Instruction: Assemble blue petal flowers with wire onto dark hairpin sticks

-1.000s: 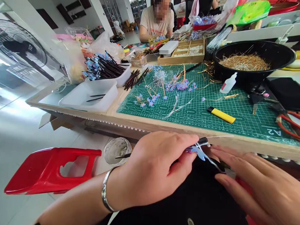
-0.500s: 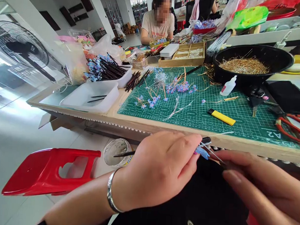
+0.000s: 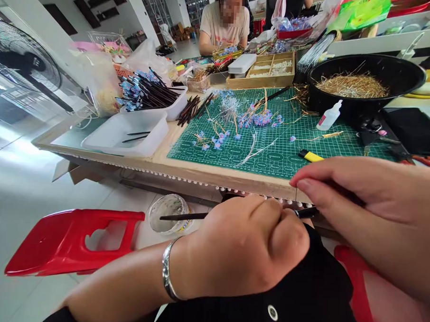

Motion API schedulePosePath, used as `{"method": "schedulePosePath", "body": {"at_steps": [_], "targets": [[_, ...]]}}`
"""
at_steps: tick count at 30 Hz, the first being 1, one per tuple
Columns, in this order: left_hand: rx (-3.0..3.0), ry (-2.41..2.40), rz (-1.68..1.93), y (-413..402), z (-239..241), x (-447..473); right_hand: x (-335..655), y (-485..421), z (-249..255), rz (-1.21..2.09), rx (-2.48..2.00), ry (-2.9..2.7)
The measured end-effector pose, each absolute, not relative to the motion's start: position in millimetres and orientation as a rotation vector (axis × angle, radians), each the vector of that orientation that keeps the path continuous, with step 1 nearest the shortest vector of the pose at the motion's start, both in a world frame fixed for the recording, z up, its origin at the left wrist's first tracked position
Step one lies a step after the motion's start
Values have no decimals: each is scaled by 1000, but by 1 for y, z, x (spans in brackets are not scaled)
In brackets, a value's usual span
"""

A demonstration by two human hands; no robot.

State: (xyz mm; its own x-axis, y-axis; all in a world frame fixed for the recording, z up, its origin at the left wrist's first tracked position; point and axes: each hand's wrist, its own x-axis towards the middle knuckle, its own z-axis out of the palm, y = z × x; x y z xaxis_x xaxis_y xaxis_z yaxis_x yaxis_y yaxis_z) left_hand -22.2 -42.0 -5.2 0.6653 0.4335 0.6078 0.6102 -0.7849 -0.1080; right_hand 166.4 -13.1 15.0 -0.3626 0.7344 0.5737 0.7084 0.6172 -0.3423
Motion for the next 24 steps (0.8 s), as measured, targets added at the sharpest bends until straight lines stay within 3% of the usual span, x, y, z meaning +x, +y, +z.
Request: {"method": "schedulePosePath", "body": {"at_steps": [8, 15, 24], "targets": [[-2644, -871, -801, -42, -9, -25, 167, -3, 19, -313, -933, -2354], [-2590, -992, -838, -38, -11, -28, 176, -45, -6, 57, -970, -2201], [-2627, -1056, -892, -37, -3, -27, 194, -46, -22, 180, -1058, -2177]]}}
